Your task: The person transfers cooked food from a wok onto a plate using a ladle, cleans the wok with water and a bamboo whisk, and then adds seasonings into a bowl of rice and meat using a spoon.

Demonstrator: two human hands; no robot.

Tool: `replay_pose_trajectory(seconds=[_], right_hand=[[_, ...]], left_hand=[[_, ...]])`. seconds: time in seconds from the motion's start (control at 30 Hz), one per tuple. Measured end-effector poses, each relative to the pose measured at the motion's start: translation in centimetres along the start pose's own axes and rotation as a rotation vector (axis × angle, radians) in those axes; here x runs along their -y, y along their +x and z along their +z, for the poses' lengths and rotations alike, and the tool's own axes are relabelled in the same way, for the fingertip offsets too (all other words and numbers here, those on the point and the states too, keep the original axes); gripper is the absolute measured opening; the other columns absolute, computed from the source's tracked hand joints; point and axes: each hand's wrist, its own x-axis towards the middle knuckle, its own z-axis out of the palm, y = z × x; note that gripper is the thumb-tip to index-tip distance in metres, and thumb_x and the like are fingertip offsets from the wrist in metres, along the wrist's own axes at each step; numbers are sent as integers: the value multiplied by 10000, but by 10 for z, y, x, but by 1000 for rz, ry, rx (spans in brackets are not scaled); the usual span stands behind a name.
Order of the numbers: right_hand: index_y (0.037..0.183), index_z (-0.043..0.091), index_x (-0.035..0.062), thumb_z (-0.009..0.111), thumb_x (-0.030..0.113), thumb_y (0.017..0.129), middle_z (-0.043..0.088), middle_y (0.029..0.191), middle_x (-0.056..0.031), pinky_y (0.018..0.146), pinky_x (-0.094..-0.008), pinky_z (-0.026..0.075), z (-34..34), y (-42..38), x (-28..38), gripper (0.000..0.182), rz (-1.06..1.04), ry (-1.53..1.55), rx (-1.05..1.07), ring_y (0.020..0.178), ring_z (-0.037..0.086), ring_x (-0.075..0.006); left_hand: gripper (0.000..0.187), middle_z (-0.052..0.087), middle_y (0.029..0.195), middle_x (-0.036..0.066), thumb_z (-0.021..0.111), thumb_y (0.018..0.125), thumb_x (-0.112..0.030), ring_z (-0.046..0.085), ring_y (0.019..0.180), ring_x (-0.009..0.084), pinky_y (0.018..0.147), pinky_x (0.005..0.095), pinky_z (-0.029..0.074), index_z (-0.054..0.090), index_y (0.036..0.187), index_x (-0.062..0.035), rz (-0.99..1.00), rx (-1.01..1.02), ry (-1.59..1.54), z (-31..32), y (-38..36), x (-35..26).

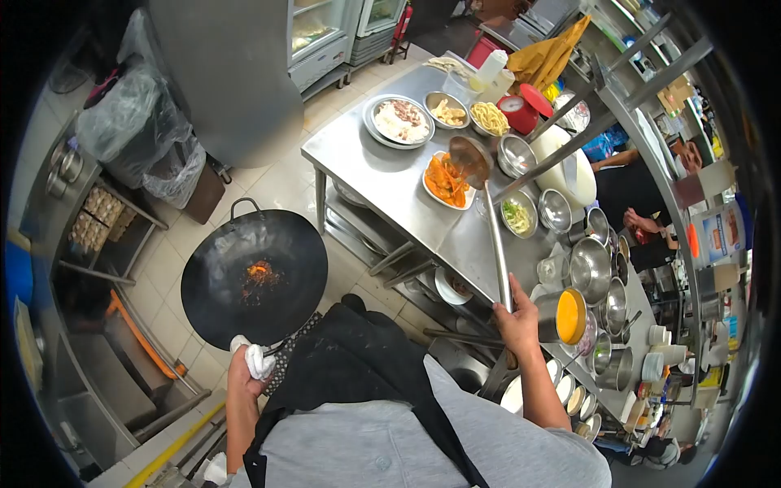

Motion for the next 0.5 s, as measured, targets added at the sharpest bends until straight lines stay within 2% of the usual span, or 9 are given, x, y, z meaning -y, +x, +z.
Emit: replay_pose_trajectory(seconds=[0.03, 0.1, 0.13, 0.17, 0.27, 0.3, 0.37, 0.5], right_hand=[[1447, 349, 49, 570, -43, 837, 613, 972, -39, 580, -205, 452, 0, -2, 12, 656, 8, 2, 14, 662, 542, -67], [1462, 329, 120, 578, -7, 848, 543, 737, -12, 374, -216, 333, -2, -14, 54, 674, 420, 596, 72, 428, 404, -58], [1464, 317, 146, 584, 23, 851, 501, 684, -15, 335, -223, 290, -5, -16, 60, 680, 448, 713, 134, 384, 359, -65], [1467, 305, 171, 590, 52, 854, 459, 631, -17, 296, -230, 246, -8, -17, 60, 686, 483, 830, 200, 341, 315, -72], [1460, 313, 131, 595, 91, 850, 442, 601, -21, 306, -237, 277, 21, -12, 83, 673, 487, 755, 534, 352, 339, -85], [1454, 326, 118, 593, 79, 851, 444, 603, -21, 311, -240, 289, 37, -6, 97, 662, 501, 722, 634, 360, 348, -88], [1431, 383, 88, 613, 25, 849, 455, 600, -7, 357, -256, 310, 85, 14, 120, 629, 503, 553, 762, 401, 384, -87], [1451, 310, 22, 585, 15, 849, 492, 607, -34, 370, -275, 340, 194, 52, 110, 662, 340, 437, 881, 415, 428, -114]], left_hand=[[134, 625, 783, 64, 523, 847, -248, 635, 672, 240, 562, 407, 539, 574, 871, -127, 3, 26, -10, -1, -3, -1], [102, 618, 776, 72, 492, 878, -188, 634, 655, 234, 574, 414, 557, 555, 892, -109, 32, 74, -158, -20, 20, 11], [86, 608, 762, 73, 471, 897, -152, 631, 642, 228, 591, 420, 570, 534, 900, -94, 83, 21, -207, -1, 0, 6], [87, 601, 752, 73, 476, 904, -158, 629, 635, 223, 587, 410, 571, 527, 891, -89, 94, 51, -195, -19, 17, 11], [84, 601, 751, 88, 472, 858, -102, 628, 624, 222, 576, 403, 572, 534, 888, -54, 124, 92, -105, -11, 14, 6], [64, 576, 725, 65, 474, 841, -89, 605, 607, 195, 574, 414, 570, 529, 873, -78, 139, 56, -94, 5, 2, 1], [39, 571, 719, 59, 491, 831, -84, 602, 605, 193, 575, 413, 570, 524, 852, -81, 165, 24, -28, 8, 4, 1], [70, 577, 730, 71, 505, 822, -77, 612, 608, 206, 564, 418, 570, 529, 884, -55, 229, -13, -14, 15, -1, 2]])
